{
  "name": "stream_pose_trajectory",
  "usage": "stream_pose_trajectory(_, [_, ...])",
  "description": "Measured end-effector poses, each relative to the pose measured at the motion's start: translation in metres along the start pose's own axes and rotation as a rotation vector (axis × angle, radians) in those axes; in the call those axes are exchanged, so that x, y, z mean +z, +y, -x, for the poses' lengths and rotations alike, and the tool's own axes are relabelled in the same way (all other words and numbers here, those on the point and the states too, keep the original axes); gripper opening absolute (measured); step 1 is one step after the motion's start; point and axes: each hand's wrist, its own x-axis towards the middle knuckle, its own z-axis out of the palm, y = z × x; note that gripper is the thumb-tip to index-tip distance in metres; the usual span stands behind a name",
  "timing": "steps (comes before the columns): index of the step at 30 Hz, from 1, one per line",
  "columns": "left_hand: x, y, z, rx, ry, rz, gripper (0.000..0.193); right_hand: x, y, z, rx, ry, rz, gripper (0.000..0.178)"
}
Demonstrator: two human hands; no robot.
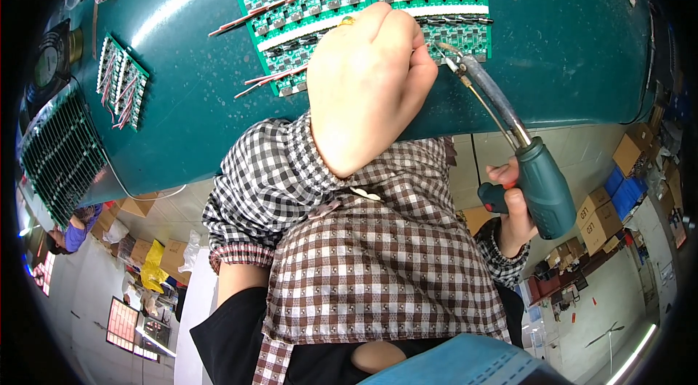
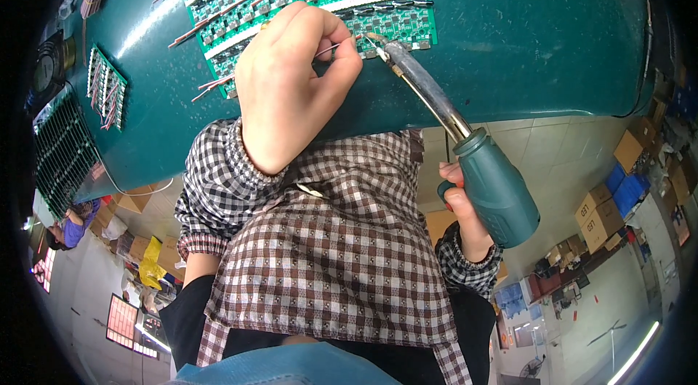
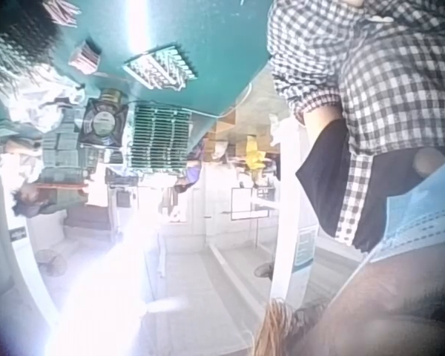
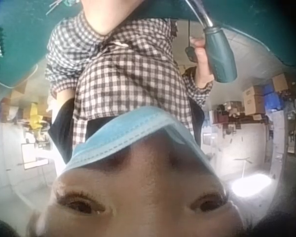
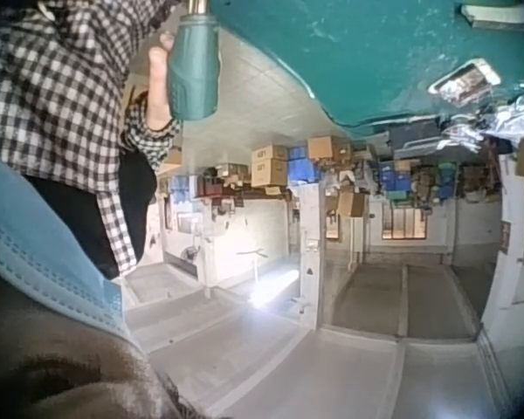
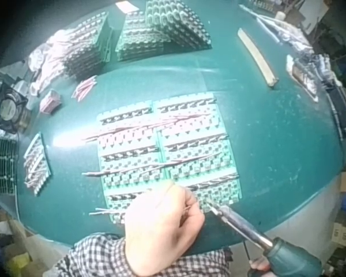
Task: The person solders electronic components onto printed circuit board arrays using a soldering iron and solder wire.
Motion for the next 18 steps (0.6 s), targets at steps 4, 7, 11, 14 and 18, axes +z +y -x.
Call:
stream_pose_trajectory(4, [0.0003, -0.0003, 0.0001, 0.015, 0.004, 0.012, 0.013, -0.0016, 0.0006, -0.0004, 0.0, -0.005, -0.006, 0.043])
stream_pose_trajectory(7, [0.0017, -0.0003, 0.0003, 0.018, 0.012, 0.003, 0.013, -0.0011, 0.0003, -0.0002, 0.005, 0.006, -0.014, 0.043])
stream_pose_trajectory(11, [0.0019, -0.0005, 0.0006, 0.018, 0.011, 0.011, 0.013, -0.0013, 0.0004, 0.0001, -0.001, 0.001, -0.001, 0.042])
stream_pose_trajectory(14, [0.002, -0.0003, 0.0009, 0.014, 0.015, 0.022, 0.013, -0.0012, -0.0005, -0.0008, 0.002, -0.001, 0.004, 0.041])
stream_pose_trajectory(18, [0.0016, -0.0003, 0.0001, 0.017, 0.013, 0.008, 0.013, -0.0003, -0.0012, -0.0017, 0.005, -0.003, 0.003, 0.042])
